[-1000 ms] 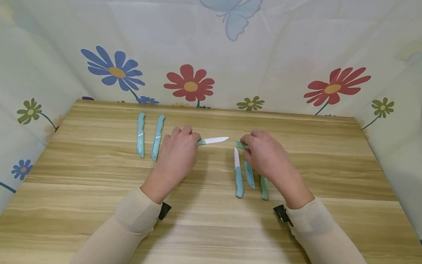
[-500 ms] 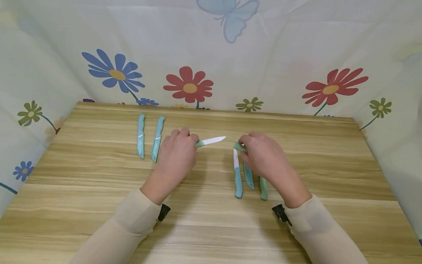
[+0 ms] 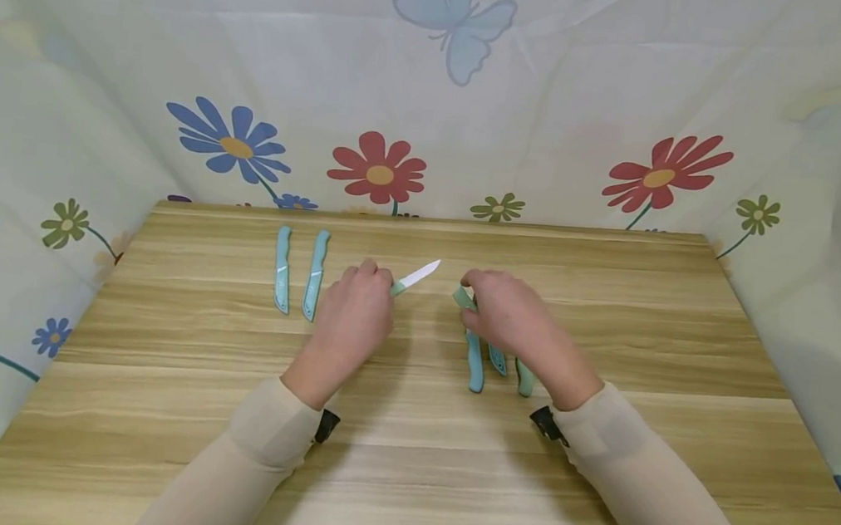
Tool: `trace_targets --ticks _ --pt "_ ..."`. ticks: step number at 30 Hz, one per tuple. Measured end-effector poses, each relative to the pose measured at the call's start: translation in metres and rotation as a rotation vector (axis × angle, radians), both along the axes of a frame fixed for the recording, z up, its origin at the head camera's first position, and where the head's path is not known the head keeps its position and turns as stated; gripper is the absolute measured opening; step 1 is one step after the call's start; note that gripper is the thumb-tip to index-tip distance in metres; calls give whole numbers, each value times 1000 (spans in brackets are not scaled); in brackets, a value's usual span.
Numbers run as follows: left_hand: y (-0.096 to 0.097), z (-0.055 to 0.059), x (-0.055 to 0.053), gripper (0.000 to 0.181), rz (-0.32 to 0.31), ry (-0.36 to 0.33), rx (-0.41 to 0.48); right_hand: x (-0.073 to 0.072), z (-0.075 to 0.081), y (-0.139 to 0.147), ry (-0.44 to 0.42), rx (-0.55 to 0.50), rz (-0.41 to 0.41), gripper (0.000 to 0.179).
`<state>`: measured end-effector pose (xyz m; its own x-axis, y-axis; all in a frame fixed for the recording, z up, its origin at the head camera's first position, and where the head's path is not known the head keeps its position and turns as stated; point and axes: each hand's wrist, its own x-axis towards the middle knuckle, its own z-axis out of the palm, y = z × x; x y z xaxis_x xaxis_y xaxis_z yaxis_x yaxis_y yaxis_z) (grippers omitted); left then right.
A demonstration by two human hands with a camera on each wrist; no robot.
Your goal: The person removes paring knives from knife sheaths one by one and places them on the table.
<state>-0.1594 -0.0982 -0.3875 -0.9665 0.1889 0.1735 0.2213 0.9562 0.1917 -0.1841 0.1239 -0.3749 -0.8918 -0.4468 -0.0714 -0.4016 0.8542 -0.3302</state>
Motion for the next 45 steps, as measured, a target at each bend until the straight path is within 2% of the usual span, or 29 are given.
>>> trace_targets --ticks 8,15,20,23,30,40,45 --pt "4 -2 5 10 -8 -121 104 0 -7 -11 -132 -95 -86 50" --pt "10 -6 8 9 10 -219 173 4 -14 -23 -170 -94 -152 50" --pt "15 -12 10 10 28 -271 190 8 -18 -30 -201 -77 -176 50" --pt "19 -15 11 11 40 -294 193 10 -21 -34 -193 -59 -176 47" --pt "26 -17 14 11 49 -338 234 15 -26 -40 -182 -27 -172 24" --pt "33 -21 14 8 52 -389 243 19 -28 -46 -130 31 -153 27" --pt "35 -22 14 7 51 -392 237 18 -30 -49 -130 51 -144 20"
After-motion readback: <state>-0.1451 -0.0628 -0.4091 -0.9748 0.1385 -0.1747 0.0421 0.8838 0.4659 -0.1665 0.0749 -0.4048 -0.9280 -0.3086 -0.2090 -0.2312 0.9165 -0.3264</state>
